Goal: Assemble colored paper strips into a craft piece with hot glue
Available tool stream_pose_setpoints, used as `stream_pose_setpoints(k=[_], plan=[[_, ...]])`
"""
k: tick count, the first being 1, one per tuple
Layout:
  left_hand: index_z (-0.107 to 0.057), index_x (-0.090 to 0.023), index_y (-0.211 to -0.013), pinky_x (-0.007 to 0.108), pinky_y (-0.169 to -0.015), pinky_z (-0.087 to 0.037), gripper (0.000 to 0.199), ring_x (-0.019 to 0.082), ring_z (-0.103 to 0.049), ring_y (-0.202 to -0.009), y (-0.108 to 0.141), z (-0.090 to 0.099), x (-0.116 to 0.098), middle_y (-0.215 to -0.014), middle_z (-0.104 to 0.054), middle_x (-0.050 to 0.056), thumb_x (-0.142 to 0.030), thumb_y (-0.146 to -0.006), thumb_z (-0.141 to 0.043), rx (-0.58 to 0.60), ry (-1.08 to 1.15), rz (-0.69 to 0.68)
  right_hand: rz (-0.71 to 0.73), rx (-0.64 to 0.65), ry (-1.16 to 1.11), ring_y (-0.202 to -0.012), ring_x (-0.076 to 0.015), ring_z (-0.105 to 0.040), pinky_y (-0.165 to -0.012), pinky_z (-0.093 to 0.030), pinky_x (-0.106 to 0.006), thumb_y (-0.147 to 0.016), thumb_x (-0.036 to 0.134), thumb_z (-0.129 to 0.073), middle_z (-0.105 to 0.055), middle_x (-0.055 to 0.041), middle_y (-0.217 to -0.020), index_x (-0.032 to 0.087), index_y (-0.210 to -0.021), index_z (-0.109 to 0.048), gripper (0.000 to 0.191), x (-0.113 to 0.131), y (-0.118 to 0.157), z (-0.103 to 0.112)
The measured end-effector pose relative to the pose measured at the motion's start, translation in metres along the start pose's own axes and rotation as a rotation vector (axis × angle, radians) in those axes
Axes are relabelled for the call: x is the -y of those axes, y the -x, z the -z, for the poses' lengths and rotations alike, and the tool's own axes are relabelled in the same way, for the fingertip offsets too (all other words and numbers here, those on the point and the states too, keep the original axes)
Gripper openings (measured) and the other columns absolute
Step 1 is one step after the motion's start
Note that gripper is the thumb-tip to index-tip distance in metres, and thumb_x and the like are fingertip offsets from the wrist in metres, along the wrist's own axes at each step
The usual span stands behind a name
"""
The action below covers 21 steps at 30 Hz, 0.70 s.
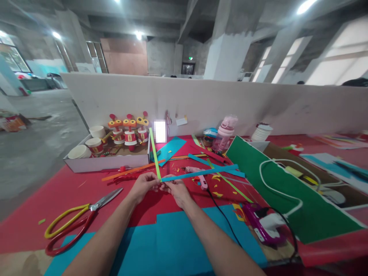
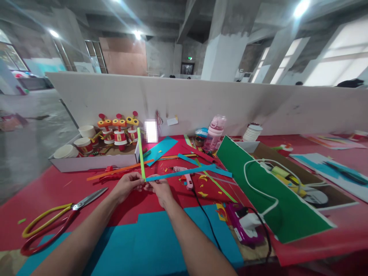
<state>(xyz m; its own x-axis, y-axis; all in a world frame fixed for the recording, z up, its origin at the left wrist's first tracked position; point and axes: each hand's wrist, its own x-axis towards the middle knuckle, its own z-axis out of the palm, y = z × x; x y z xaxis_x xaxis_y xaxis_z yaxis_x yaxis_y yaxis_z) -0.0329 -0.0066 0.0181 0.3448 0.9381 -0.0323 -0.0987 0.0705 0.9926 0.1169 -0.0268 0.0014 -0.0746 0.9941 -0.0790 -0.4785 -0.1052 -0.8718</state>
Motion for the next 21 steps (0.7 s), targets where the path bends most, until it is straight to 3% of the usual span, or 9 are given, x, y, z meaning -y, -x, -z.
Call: stream_pose_setpoints(k=[12, 21], plan=[[-0.056, -0.013, -0.068, 0.022, -0.048, -0.044, 0.028, 0.01, -0.055, -0.047, -0.0017, -0.0021, 0.0056, -0.058, -0.063, 0.001, -0.034, -0.063, -0.074, -0.059, -0.009, -0.004, -0.011, 0.068, 0.021, -0.056, -0.011, -0.059, -0.061, -0.05, -0.026, -0.058, 0.044, -0.076, -0.062, 0.0008, -0.06, 0.015, -0.079, -0.062, 0.038, -0.0008, 0.0009, 0.0023], [-0.058, -0.012, -0.067, 0.023, -0.048, -0.046, 0.032, 0.013, -0.058, -0.049, -0.0027, -0.0025, 0.0058, -0.057, -0.064, 0.003, -0.038, -0.06, -0.076, -0.052, -0.007, 0.029, 0.029, 0.027, 0.097, -0.057, -0.0108, -0.057, -0.063, -0.051, -0.027, -0.06, 0.044, -0.074, -0.061, 0.0013, -0.06, 0.016, -0.077, -0.063, 0.035, -0.0021, 0.0025, -0.0002]])
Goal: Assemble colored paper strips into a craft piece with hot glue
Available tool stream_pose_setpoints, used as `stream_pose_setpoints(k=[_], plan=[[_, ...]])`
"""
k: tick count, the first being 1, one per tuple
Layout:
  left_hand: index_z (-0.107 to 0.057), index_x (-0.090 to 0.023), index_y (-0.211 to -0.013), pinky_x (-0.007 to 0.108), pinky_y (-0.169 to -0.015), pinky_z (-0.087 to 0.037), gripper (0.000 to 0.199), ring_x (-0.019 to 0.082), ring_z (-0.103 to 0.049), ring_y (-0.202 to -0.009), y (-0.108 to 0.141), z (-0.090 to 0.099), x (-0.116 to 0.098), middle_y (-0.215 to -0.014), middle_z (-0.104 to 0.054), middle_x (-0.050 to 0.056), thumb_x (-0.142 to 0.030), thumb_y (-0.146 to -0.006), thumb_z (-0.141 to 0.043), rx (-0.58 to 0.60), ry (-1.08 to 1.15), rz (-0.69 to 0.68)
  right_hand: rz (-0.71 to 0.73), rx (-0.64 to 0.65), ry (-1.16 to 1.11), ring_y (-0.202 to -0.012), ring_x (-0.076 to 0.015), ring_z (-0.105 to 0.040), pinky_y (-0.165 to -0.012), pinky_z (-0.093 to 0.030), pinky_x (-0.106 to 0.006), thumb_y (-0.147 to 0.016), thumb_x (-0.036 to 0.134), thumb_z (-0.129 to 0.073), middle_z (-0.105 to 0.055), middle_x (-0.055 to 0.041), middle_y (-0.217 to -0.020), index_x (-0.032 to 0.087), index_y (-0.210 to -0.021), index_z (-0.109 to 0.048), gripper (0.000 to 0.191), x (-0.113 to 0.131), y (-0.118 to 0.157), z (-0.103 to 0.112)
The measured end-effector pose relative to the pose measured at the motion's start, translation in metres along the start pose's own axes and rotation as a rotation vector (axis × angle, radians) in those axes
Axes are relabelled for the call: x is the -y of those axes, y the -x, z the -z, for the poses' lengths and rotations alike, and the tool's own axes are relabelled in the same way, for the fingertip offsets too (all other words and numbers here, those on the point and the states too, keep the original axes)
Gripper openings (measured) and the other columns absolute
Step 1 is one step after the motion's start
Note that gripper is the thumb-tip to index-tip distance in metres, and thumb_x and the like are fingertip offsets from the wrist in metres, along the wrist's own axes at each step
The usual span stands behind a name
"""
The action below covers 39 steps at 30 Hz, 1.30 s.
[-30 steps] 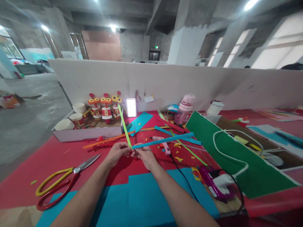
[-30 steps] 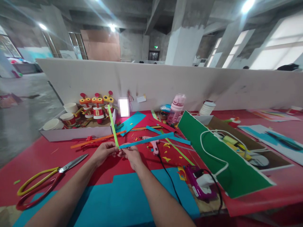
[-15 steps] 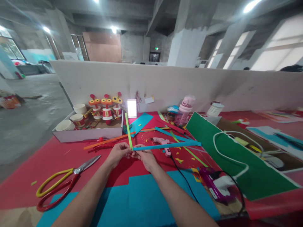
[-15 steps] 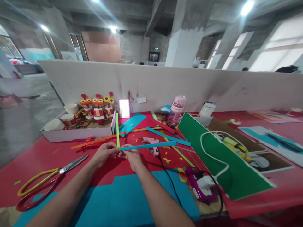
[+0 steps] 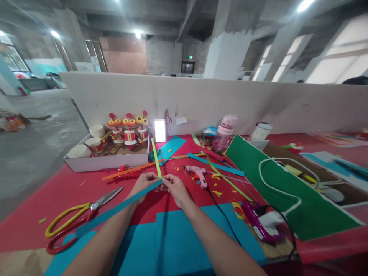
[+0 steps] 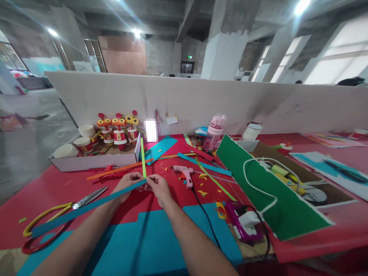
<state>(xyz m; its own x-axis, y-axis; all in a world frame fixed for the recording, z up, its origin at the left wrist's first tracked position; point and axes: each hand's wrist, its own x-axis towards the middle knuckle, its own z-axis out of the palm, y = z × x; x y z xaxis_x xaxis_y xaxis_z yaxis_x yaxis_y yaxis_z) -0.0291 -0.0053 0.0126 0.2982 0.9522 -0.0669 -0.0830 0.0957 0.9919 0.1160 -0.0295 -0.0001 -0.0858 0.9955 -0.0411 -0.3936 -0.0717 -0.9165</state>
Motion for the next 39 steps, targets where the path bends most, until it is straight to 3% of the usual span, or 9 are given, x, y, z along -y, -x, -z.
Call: stream_pose_setpoints(k=[9, 17, 22, 31, 39], plan=[[-0.061, -0.01, -0.07, 0.024, -0.051, -0.048, 0.032, 0.013, -0.06, -0.052, 0.0, 0.002, 0.001, -0.062, -0.066, 0.006, -0.037, -0.063, -0.075, 0.054, 0.052, 0.023, 0.031, -0.064, 0.025, -0.055, -0.0097, -0.055, -0.061, -0.049, -0.025, -0.06, 0.041, -0.074, -0.061, 0.002, -0.059, 0.016, -0.079, -0.065, 0.033, 0.001, 0.002, -0.002], [-0.063, -0.011, -0.07, 0.025, -0.051, -0.047, 0.032, 0.013, -0.058, -0.05, 0.0, 0.003, -0.001, -0.058, -0.064, 0.005, -0.039, -0.061, -0.076, 0.042, 0.033, 0.001, 0.028, -0.02, 0.032, -0.057, -0.0107, -0.058, -0.063, -0.05, -0.027, -0.059, 0.036, -0.075, -0.064, 0.001, -0.062, 0.016, -0.083, -0.067, 0.032, 0.004, 0.003, 0.0], [-0.065, -0.011, -0.07, 0.023, -0.053, -0.044, 0.024, 0.012, -0.056, -0.052, 0.001, 0.003, -0.001, -0.06, -0.064, 0.005, -0.032, -0.062, -0.076, 0.082, 0.064, -0.035, 0.042, -0.044, 0.049, -0.056, -0.011, -0.058, -0.063, -0.05, -0.027, -0.059, 0.037, -0.074, -0.063, 0.0007, -0.06, 0.016, -0.082, -0.068, 0.032, 0.002, 0.002, 0.001], [-0.065, -0.014, -0.085, 0.025, -0.062, -0.044, 0.024, 0.014, -0.057, -0.067, 0.009, -0.007, -0.01, -0.076, -0.065, 0.005, -0.029, -0.068, -0.072, 0.145, 0.035, -0.064, 0.081, -0.127, 0.0, -0.055, -0.0127, -0.059, -0.062, -0.05, -0.028, -0.061, 0.039, -0.073, -0.062, 0.0007, -0.059, 0.016, -0.076, -0.066, 0.029, 0.004, -0.001, 0.003], [-0.062, -0.015, -0.066, 0.024, -0.06, -0.04, 0.021, 0.013, -0.052, -0.059, 0.006, -0.006, -0.007, -0.058, -0.058, 0.0, -0.035, -0.068, -0.068, -0.031, -0.164, -0.146, 0.049, -0.051, 0.059, -0.058, -0.0118, -0.058, -0.063, -0.05, -0.027, -0.059, 0.04, -0.075, -0.063, 0.0007, -0.062, 0.016, -0.079, -0.066, 0.033, 0.007, 0.0, 0.003]])
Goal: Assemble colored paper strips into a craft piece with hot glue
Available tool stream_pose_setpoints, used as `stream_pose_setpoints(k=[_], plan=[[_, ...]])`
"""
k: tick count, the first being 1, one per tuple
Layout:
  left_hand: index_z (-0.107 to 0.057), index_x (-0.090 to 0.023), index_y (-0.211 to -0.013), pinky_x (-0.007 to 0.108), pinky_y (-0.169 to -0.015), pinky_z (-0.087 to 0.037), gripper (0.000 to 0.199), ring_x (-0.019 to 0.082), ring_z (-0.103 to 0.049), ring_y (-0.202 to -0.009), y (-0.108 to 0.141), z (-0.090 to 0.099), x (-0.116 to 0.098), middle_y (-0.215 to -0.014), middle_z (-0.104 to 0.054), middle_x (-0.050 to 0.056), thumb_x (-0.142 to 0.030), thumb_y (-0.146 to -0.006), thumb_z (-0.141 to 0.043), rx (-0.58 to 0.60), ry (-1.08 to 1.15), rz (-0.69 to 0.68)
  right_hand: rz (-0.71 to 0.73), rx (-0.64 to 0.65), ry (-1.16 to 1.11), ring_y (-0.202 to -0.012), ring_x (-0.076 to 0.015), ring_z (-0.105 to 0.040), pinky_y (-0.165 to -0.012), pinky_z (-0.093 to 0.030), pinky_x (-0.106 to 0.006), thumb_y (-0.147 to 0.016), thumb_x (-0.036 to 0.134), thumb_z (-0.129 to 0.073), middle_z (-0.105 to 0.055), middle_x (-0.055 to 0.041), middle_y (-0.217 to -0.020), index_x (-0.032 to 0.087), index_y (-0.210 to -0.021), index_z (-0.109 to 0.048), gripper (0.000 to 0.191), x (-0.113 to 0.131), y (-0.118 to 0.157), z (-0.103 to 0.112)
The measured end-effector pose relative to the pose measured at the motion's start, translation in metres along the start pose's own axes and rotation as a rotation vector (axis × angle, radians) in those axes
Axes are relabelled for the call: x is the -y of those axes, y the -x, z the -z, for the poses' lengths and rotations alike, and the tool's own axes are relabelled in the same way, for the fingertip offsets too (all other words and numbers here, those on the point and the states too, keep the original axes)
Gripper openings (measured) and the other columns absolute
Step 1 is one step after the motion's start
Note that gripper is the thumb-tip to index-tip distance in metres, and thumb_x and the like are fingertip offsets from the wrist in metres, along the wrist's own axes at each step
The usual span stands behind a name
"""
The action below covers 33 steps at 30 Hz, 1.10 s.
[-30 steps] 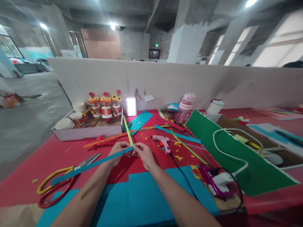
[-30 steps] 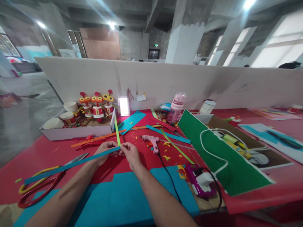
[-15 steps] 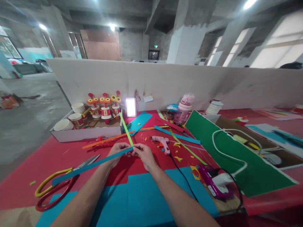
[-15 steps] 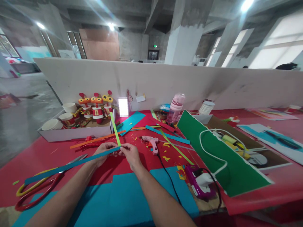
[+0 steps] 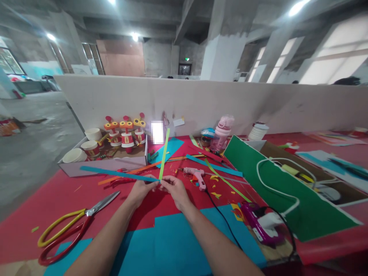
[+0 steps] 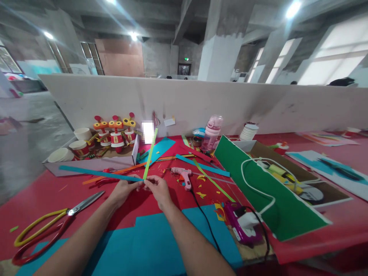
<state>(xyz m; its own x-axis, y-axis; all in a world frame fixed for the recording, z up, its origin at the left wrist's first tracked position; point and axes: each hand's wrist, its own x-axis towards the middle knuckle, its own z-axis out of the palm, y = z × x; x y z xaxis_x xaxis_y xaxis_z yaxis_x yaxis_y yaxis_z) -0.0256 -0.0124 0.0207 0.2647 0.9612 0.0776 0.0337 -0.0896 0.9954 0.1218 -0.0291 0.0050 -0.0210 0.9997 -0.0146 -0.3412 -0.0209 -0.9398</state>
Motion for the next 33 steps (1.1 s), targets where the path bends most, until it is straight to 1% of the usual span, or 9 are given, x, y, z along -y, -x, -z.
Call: stream_pose_setpoints(k=[3, 8, 14, 20, 22, 26, 30, 33], plan=[[-0.063, -0.015, -0.065, 0.024, -0.059, -0.04, 0.018, 0.013, -0.052, -0.058, 0.0, 0.002, -0.004, -0.057, -0.059, 0.0, -0.032, -0.067, -0.068, 0.012, -0.058, 0.008, -0.011, 0.02, 0.027, -0.056, -0.0116, -0.058, -0.062, -0.05, -0.027, -0.058, 0.041, -0.075, -0.061, 0.0014, -0.058, 0.014, -0.073, -0.064, 0.032, 0.002, 0.001, 0.002], [-0.066, -0.012, -0.069, 0.024, -0.057, -0.039, 0.018, 0.012, -0.052, -0.055, -0.003, 0.005, -0.002, -0.061, -0.063, 0.003, -0.029, -0.066, -0.07, 0.053, -0.035, 0.047, -0.041, 0.05, -0.001, -0.057, -0.0126, -0.06, -0.064, -0.052, -0.03, -0.054, 0.038, -0.078, -0.062, 0.0009, -0.058, 0.015, -0.069, -0.06, 0.033, 0.001, 0.0, 0.002], [-0.064, -0.012, -0.073, 0.022, -0.057, -0.037, 0.02, 0.01, -0.049, -0.055, -0.005, 0.004, 0.002, -0.062, -0.06, 0.001, -0.032, -0.071, -0.068, 0.093, 0.057, -0.008, -0.017, -0.014, 0.012, -0.058, -0.0125, -0.061, -0.066, -0.053, -0.03, -0.057, 0.037, -0.076, -0.063, -0.0002, -0.059, 0.014, -0.072, -0.062, 0.031, 0.001, 0.001, 0.001], [-0.061, -0.012, -0.069, 0.021, -0.055, -0.035, 0.02, 0.009, -0.048, -0.054, -0.005, 0.005, 0.003, -0.058, -0.057, 0.0, -0.031, -0.07, -0.069, 0.082, -0.007, 0.003, -0.034, 0.016, 0.047, -0.055, -0.0118, -0.06, -0.063, -0.052, -0.028, -0.058, 0.037, -0.076, -0.063, -0.0009, -0.059, 0.012, -0.075, -0.064, 0.032, 0.0, -0.001, 0.004], [-0.061, -0.013, -0.069, 0.021, -0.054, -0.035, 0.021, 0.009, -0.048, -0.053, -0.005, 0.005, 0.004, -0.058, -0.057, 0.0, -0.032, -0.071, -0.068, 0.09, 0.005, -0.003, -0.033, -0.014, 0.05, -0.054, -0.0122, -0.06, -0.062, -0.052, -0.029, -0.057, 0.037, -0.076, -0.063, -0.0014, -0.057, 0.012, -0.072, -0.064, 0.031, 0.0, -0.001, 0.004], [-0.06, -0.013, -0.072, 0.021, -0.054, -0.036, 0.022, 0.009, -0.048, -0.053, -0.005, 0.003, 0.008, -0.06, -0.058, 0.0, -0.034, -0.073, -0.067, 0.1, 0.053, -0.022, -0.018, -0.082, -0.016, -0.056, -0.0123, -0.061, -0.065, -0.053, -0.029, -0.056, 0.034, -0.076, -0.065, -0.0025, -0.061, 0.012, -0.071, -0.066, 0.029, 0.0, -0.001, -0.001], [-0.06, -0.013, -0.069, 0.021, -0.052, -0.035, 0.023, 0.008, -0.047, -0.051, -0.006, 0.0, 0.01, -0.06, -0.059, 0.0, -0.034, -0.071, -0.068, 0.062, 0.06, -0.025, -0.013, -0.104, -0.034, -0.056, -0.0124, -0.06, -0.065, -0.052, -0.029, -0.057, 0.033, -0.075, -0.065, -0.0024, -0.061, 0.012, -0.072, -0.067, 0.028, -0.002, 0.0, -0.004], [-0.06, -0.013, -0.067, 0.021, -0.052, -0.035, 0.022, 0.009, -0.048, -0.051, -0.006, 0.001, 0.008, -0.058, -0.058, 0.0, -0.034, -0.07, -0.069, 0.051, 0.075, -0.02, -0.003, -0.06, -0.031, -0.057, -0.0125, -0.06, -0.065, -0.051, -0.028, -0.056, 0.033, -0.075, -0.065, -0.0021, -0.062, 0.013, -0.072, -0.068, 0.027, -0.001, 0.0, -0.002]])
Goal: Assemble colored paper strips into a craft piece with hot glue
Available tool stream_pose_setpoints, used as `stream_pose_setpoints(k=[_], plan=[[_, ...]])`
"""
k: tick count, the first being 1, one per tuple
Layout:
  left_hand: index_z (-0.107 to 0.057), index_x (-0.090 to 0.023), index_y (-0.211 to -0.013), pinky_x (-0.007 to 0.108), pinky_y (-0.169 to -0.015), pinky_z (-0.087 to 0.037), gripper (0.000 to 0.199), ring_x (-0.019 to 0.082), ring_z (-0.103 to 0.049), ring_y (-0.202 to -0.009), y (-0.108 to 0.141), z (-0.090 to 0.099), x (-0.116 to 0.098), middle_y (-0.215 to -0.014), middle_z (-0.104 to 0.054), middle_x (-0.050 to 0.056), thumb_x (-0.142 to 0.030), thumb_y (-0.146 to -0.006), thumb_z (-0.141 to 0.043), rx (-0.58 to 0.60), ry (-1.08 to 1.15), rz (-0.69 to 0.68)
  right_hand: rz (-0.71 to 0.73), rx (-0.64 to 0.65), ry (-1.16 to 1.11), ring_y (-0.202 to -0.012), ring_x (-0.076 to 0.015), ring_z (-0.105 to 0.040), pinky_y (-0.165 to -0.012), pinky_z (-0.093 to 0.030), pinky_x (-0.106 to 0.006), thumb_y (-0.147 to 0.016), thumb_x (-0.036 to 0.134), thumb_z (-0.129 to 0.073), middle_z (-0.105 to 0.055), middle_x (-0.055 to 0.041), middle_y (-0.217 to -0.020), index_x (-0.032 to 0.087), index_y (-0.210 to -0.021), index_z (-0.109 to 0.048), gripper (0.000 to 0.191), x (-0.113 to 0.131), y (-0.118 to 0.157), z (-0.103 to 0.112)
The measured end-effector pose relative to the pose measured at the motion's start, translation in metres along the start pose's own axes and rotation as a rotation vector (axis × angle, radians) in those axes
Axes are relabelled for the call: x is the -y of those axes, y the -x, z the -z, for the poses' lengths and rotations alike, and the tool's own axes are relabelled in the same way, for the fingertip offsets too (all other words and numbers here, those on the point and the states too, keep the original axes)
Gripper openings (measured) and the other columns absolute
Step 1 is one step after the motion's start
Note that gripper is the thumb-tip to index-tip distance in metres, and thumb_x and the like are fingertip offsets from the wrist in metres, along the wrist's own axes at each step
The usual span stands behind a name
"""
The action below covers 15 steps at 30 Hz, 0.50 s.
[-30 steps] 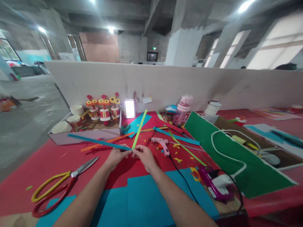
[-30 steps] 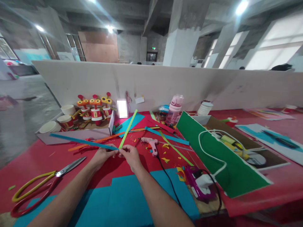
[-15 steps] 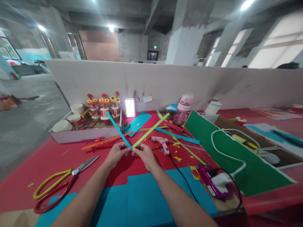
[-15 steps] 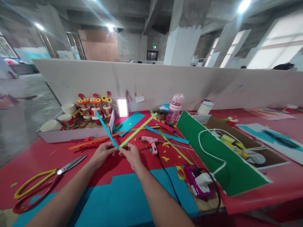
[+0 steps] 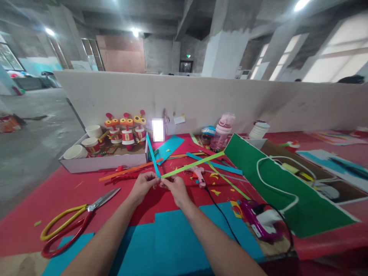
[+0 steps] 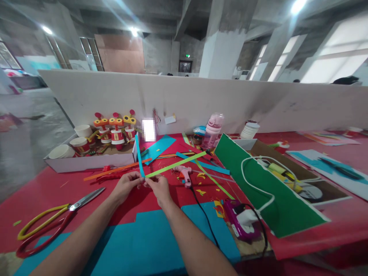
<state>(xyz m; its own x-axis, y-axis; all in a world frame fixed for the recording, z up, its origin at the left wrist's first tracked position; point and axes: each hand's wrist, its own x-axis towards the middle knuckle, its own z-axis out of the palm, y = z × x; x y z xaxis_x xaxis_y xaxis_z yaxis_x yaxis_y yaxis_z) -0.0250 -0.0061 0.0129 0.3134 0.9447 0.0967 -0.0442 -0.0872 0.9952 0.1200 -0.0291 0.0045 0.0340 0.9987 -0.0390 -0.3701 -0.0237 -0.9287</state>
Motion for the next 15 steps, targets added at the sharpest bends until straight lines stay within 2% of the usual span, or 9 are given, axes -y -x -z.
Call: stream_pose_setpoints(k=[4, 11, 15], plan=[[-0.06, -0.013, -0.066, 0.021, -0.052, -0.035, 0.021, 0.008, -0.046, -0.05, 0.0009, 0.0018, -0.0045, -0.058, -0.057, -0.001, -0.032, -0.068, -0.07, 0.01, 0.012, 0.015, -0.053, 0.103, -0.08, -0.058, -0.012, -0.059, -0.068, -0.052, -0.03, -0.054, 0.033, -0.077, -0.064, -0.0013, -0.061, 0.014, -0.071, -0.067, 0.028, 0.0047, -0.0024, 0.0071], [-0.059, -0.013, -0.064, 0.022, -0.052, -0.037, 0.022, 0.009, -0.047, -0.049, 0.0022, 0.0025, -0.0057, -0.056, -0.057, 0.0, -0.033, -0.068, -0.069, 0.069, -0.046, 0.043, -0.13, 0.087, -0.108, -0.055, -0.0116, -0.057, -0.066, -0.052, -0.033, -0.05, 0.036, -0.081, -0.062, -0.0015, -0.059, 0.012, -0.067, -0.067, 0.033, 0.0003, -0.0027, 0.009], [-0.058, -0.013, -0.064, 0.022, -0.05, -0.038, 0.024, 0.009, -0.047, -0.047, 0.0027, 0.0022, -0.0059, -0.054, -0.057, 0.0, -0.034, -0.067, -0.069, 0.054, -0.059, 0.058, -0.126, 0.104, -0.121, -0.056, -0.0112, -0.057, -0.065, -0.052, -0.03, -0.049, 0.038, -0.082, -0.063, -0.0015, -0.061, 0.013, -0.072, -0.067, 0.037, -0.0014, -0.0013, 0.0089]])
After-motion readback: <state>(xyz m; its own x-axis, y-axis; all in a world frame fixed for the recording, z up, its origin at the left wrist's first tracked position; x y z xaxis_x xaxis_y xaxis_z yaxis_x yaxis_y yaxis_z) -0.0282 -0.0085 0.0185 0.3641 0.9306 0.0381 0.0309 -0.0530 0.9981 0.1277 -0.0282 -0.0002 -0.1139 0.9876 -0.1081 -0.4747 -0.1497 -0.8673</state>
